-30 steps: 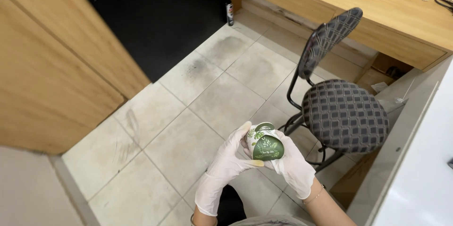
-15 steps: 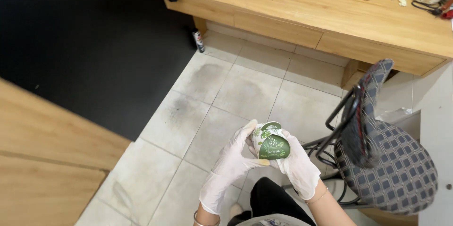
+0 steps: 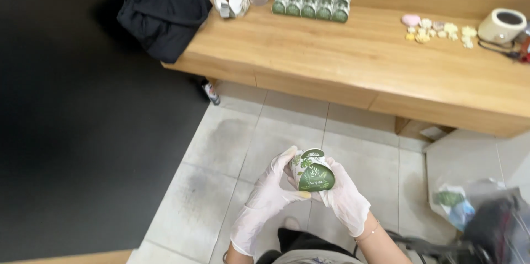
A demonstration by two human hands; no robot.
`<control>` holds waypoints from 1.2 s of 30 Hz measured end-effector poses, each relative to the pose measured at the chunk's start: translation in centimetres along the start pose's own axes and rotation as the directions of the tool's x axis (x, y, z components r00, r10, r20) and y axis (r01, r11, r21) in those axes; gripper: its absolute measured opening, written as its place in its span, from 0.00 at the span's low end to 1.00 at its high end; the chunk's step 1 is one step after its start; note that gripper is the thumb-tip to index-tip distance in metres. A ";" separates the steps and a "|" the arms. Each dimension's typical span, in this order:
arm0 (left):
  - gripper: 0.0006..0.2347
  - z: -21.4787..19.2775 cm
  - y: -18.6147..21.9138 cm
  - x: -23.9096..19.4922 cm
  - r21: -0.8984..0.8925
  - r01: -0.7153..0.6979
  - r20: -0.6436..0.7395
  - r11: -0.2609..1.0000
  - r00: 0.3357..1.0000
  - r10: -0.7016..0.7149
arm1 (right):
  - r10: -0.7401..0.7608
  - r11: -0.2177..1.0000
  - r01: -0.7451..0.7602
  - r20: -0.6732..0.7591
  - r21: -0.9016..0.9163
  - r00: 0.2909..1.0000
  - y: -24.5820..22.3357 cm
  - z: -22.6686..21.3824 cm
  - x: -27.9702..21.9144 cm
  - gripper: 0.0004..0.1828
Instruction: Move packaged candle products from a display shelf to a workbench area.
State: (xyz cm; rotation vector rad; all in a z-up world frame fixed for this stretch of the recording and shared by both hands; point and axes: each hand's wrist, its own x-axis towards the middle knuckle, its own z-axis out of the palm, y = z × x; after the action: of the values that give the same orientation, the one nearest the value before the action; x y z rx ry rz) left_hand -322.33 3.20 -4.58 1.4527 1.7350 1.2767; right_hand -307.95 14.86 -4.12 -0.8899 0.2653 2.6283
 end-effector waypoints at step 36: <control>0.47 -19.7 -27.5 60.4 -0.446 0.307 0.406 0.841 0.907 -0.116 | -0.393 0.147 0.447 0.362 -0.883 0.845 -28.5 33.8 40.9 0.48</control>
State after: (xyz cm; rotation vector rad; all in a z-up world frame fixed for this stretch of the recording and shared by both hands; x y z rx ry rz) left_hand -367.86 54.86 -11.33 1.0654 1.1628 1.1355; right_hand -345.81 61.70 -4.55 -0.9660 -1.5848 1.9947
